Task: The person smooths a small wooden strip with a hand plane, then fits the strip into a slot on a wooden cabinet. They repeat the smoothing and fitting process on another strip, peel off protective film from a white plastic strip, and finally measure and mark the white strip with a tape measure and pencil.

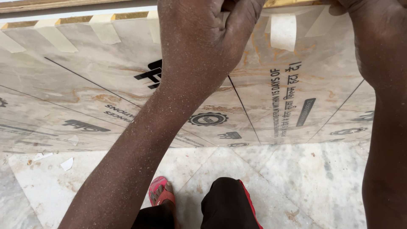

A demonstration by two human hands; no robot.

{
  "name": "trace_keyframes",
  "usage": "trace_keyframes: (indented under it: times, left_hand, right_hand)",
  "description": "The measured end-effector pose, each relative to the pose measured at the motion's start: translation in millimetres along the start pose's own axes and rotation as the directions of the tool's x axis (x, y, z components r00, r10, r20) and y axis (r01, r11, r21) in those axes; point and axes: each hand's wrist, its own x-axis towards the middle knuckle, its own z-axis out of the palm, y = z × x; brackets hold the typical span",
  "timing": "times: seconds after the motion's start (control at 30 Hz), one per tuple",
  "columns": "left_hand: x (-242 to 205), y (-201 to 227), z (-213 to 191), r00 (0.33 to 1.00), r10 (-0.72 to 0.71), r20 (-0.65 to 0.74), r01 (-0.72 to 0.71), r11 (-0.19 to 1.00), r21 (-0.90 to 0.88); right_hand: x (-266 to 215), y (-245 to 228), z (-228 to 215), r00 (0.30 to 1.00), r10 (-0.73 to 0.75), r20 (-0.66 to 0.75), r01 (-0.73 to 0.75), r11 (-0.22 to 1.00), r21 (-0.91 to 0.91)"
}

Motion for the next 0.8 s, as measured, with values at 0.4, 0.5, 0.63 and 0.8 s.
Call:
trace_keyframes:
  times: [0.4,0.5,0.63,0.8]
  left_hand:
    - [1.0,6.1,-2.9,1.000,0.012,-0.016,-0.011,1.000,0.014]
    - [2.3,5.0,-1.3,0.999,0.033,-0.025,-0.031,0.997,0.066]
    - [-3.4,1.8,0.7,0.998,0.069,-0.017,-0.067,0.995,0.078]
    - [-7.1,3.0,0.5,0.996,0.093,-0.002,-0.092,0.989,0.113]
  right_hand:
    - [16.4,-43.0,-2.4,0.989,0.139,-0.054,-0.135,0.988,0.075]
    - [18.8,-43.6,-4.2,0.991,0.132,-0.025,-0.130,0.988,0.086]
    - [22.7,-41.8,-2.4,0.978,0.202,0.059,-0.205,0.977,0.064]
    - [30.8,-39.6,-3.5,0.947,0.287,0.147,-0.296,0.954,0.046]
